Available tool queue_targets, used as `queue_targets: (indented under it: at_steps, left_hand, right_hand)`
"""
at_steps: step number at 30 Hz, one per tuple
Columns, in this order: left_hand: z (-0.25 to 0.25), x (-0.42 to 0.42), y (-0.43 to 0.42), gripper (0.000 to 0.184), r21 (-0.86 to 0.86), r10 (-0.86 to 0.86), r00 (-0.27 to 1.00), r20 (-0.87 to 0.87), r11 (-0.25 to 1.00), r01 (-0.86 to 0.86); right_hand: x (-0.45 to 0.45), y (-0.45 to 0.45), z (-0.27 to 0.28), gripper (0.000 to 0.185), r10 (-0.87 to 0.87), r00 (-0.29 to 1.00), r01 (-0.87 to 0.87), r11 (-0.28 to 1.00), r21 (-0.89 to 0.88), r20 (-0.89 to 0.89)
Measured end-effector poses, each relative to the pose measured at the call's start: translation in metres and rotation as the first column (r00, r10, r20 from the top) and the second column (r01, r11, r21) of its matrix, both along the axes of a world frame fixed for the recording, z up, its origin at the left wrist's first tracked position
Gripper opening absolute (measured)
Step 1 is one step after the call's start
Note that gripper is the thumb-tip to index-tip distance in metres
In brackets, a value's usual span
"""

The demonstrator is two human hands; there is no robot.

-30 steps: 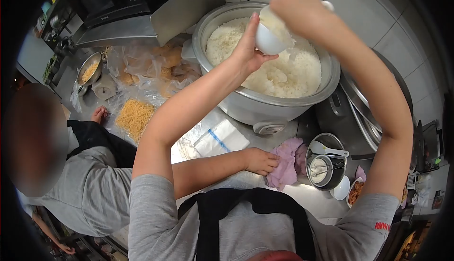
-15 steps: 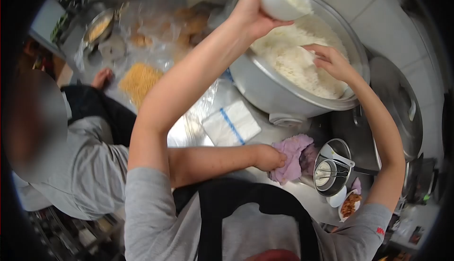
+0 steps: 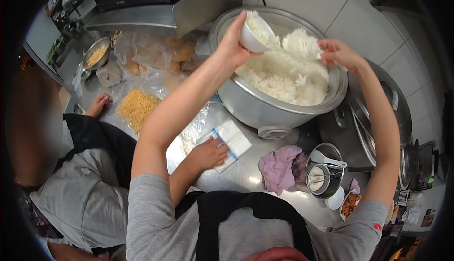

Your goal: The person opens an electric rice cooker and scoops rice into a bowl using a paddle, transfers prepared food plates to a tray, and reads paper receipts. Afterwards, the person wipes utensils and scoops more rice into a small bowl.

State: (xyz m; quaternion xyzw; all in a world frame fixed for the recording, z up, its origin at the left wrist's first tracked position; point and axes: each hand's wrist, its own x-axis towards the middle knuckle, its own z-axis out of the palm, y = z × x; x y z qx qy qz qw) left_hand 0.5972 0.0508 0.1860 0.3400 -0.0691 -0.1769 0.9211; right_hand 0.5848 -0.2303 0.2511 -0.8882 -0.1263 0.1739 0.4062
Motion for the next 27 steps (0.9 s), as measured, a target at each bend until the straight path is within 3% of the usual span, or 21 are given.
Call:
queue_targets:
  at_steps: [1,3,4,6,7,9,14,16,17,19,23,26,27]
  left_hand:
    - [-0.001,-0.003,-0.005,0.068,0.019,-0.006,0.999,-0.044,1.0,0.007]
    - [0.001,-0.01,-0.018,0.069,-0.015,-0.052,0.997,-0.062,0.999,0.052]
    - [0.002,-0.012,-0.025,0.071,-0.053,-0.091,0.992,-0.092,0.995,0.086]
    - [0.004,-0.011,-0.037,0.074,-0.113,-0.141,0.982,-0.124,0.985,0.127]
    - [0.006,-0.012,-0.041,0.075,-0.124,-0.139,0.983,-0.119,0.985,0.124]
    - [0.007,-0.007,-0.042,0.075,-0.147,-0.171,0.979,-0.11,0.977,0.154]
    - [0.009,-0.008,-0.036,0.071,-0.098,-0.136,0.988,-0.077,0.987,0.128]
    - [0.011,-0.009,-0.034,0.069,-0.079,-0.113,0.992,-0.05,0.991,0.109]
    - [0.012,-0.01,-0.035,0.067,-0.066,-0.1,0.993,-0.058,0.993,0.096]
    - [0.014,-0.015,-0.035,0.065,-0.027,-0.066,0.996,-0.058,0.998,0.065]
    - [0.007,-0.014,-0.028,0.067,-0.093,-0.107,0.992,-0.06,0.99,0.101]
    - [0.009,-0.013,-0.024,0.067,-0.05,-0.065,0.997,-0.048,0.997,0.063]
    - [0.009,-0.009,-0.021,0.065,-0.063,-0.103,0.995,-0.013,0.993,0.102]
  right_hand:
    - [0.001,0.005,0.014,0.033,-0.007,1.0,0.007,1.0,0.003,0.017]
    - [-0.004,0.029,0.038,0.032,-0.012,0.939,0.144,0.921,-0.363,0.343]
    - [-0.006,0.037,0.035,0.032,-0.013,0.937,0.151,0.917,-0.369,0.35]
    - [-0.01,0.054,0.013,0.037,0.136,0.716,0.213,0.892,-0.399,0.685]
    - [-0.02,0.066,0.005,0.037,0.141,0.712,0.214,0.89,-0.404,0.688]
    - [-0.046,0.083,-0.009,0.043,0.242,0.623,0.394,0.724,-0.566,0.744]
    - [-0.058,0.081,-0.008,0.048,0.239,0.494,0.214,0.898,-0.384,0.836]
    - [-0.065,0.083,-0.003,0.053,0.164,0.421,0.376,0.864,-0.336,0.892]
    - [-0.069,0.087,-0.005,0.053,0.162,0.416,0.373,0.867,-0.33,0.895]
    - [-0.074,0.097,-0.013,0.058,0.32,0.381,0.359,0.813,-0.458,0.867]
    - [-0.068,0.097,-0.03,0.062,0.365,0.372,0.432,0.746,-0.507,0.853]
    - [-0.058,0.088,-0.021,0.059,0.292,0.447,0.376,0.796,-0.474,0.845]
    - [-0.045,0.081,-0.016,0.056,0.124,0.435,0.322,0.904,-0.282,0.892]
